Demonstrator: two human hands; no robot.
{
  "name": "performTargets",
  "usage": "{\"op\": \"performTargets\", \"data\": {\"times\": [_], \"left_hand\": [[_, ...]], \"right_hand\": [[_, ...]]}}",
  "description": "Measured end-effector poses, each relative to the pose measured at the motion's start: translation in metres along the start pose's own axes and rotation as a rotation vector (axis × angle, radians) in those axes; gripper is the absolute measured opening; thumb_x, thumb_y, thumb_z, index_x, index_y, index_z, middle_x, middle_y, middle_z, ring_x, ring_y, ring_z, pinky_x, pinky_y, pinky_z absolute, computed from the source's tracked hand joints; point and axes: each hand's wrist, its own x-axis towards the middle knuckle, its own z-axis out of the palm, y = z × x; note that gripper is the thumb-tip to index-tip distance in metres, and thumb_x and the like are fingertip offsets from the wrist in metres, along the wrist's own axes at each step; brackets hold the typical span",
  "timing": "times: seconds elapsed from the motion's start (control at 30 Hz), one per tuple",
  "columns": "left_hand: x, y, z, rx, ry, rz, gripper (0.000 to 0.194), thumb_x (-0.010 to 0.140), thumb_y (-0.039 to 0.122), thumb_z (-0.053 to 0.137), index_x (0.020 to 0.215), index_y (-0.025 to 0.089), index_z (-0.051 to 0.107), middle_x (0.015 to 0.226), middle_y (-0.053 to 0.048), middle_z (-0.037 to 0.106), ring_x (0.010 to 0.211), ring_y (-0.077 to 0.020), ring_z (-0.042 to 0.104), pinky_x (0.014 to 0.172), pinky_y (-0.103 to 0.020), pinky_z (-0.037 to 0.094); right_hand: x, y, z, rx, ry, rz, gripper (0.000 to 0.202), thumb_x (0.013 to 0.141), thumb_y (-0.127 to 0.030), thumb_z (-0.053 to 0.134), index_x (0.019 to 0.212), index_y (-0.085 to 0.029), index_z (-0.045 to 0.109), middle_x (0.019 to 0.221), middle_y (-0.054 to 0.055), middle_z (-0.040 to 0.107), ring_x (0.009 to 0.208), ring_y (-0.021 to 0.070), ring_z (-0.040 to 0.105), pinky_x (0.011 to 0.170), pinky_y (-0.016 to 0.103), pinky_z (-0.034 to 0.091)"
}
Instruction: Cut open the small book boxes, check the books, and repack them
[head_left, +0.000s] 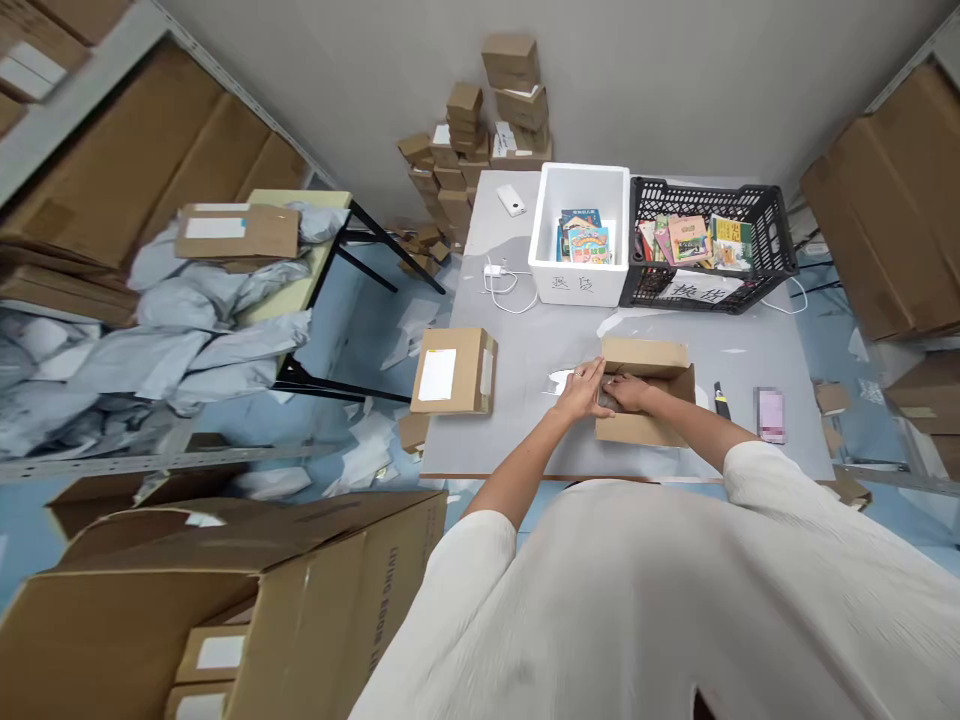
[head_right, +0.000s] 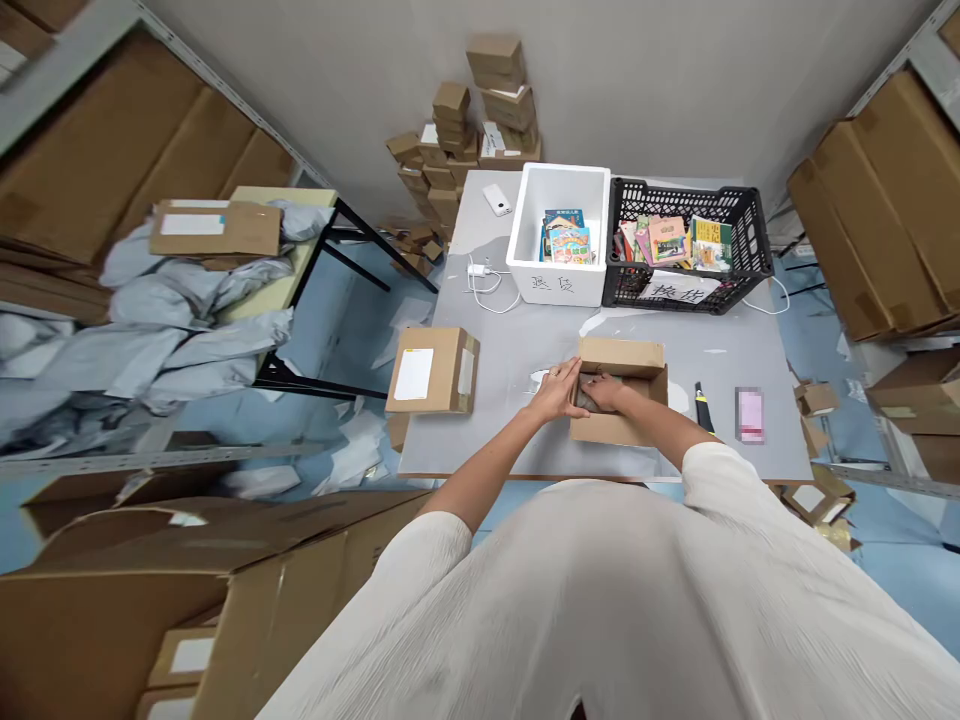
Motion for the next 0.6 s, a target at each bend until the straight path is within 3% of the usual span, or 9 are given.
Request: {"op": "performTargets", "data": {"times": [0.1, 0.23, 0.43, 0.6], "left_hand": [[-0.002, 0.000, -0.001, 0.007, -0.004, -0.005, 0.148, 0.070, 0.073, 0.092, 0.180, 0.028, 0.005, 0.186, -0.017, 0.014, 0.159, -0.0498, 0.033, 0.123, -0.061, 0.036], [-0.003, 0.000, -0.004, 0.027, -0.020, -0.009, 0.148, 0.070, 0.072, 0.093, 0.180, 0.028, 0.005, 0.186, -0.017, 0.014, 0.157, -0.0500, 0.036, 0.123, -0.060, 0.037], [-0.001, 0.001, -0.007, 0.043, -0.037, -0.019, 0.149, 0.070, 0.074, 0.092, 0.180, 0.029, 0.003, 0.186, -0.017, 0.014, 0.157, -0.0502, 0.035, 0.123, -0.060, 0.037], [-0.003, 0.002, -0.008, 0.045, -0.049, -0.020, 0.148, 0.072, 0.076, 0.090, 0.180, 0.028, 0.001, 0.186, -0.017, 0.013, 0.156, -0.0502, 0.036, 0.122, -0.060, 0.037]], "right_hand": [[0.009, 0.000, 0.004, 0.044, -0.006, 0.031, 0.054, 0.099, -0.040, 0.073, 0.145, -0.013, 0.063, 0.135, 0.023, 0.075, 0.129, 0.0370, 0.069, 0.113, 0.048, 0.048], [0.015, 0.003, 0.004, 0.006, 0.030, 0.007, 0.043, 0.102, -0.034, 0.069, 0.140, -0.014, 0.068, 0.127, 0.021, 0.078, 0.119, 0.0353, 0.075, 0.111, 0.046, 0.050], [0.013, 0.013, 0.016, -0.022, 0.035, -0.002, 0.049, 0.095, -0.027, 0.077, 0.142, -0.017, 0.069, 0.128, 0.019, 0.078, 0.117, 0.0330, 0.076, 0.105, 0.041, 0.053], [0.013, 0.017, 0.029, 0.095, 0.139, 0.047, 0.037, 0.085, -0.015, 0.082, 0.120, -0.023, 0.076, 0.127, 0.015, 0.077, 0.117, 0.0287, 0.073, 0.106, 0.039, 0.052]]}}
